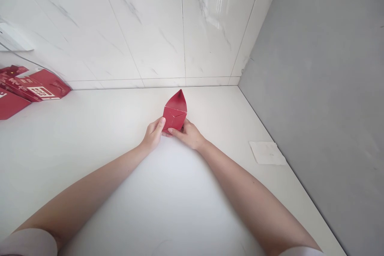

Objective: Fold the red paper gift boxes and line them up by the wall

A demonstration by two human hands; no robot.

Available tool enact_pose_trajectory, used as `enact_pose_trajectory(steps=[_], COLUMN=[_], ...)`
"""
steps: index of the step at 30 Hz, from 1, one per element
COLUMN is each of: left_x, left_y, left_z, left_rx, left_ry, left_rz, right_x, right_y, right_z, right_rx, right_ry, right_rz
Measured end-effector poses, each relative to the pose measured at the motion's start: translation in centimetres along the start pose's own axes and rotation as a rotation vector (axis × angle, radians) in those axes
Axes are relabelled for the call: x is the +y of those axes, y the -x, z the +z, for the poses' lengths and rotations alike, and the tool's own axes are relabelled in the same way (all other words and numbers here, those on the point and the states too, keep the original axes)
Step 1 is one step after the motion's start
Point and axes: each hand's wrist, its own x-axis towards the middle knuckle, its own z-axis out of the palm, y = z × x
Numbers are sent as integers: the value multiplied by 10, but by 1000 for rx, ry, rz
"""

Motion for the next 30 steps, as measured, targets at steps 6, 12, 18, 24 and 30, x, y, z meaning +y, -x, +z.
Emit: enact_pose_trajectory(steps=[6, 12, 18, 24, 30], left_x=[-8, -3, -2, 1, 6], left_y=[-4, -1, 1, 0, 1], left_z=[-3, -3, -2, -3, -6], left_rx=[37, 69, 76, 120, 233], left_ry=[53, -40, -131, -223, -527], left_rz=[-44, 204, 269, 384, 600], right_x=[5, 11, 9, 12, 8], right_y=[-3, -13, -13, -12, -9], right_z=[-2, -10, -12, -9, -14], right_rx=[27, 76, 56, 17, -159], right_ry=[-178, -589, -577, -454, -373], right_rz=[42, 201, 199, 144, 47])
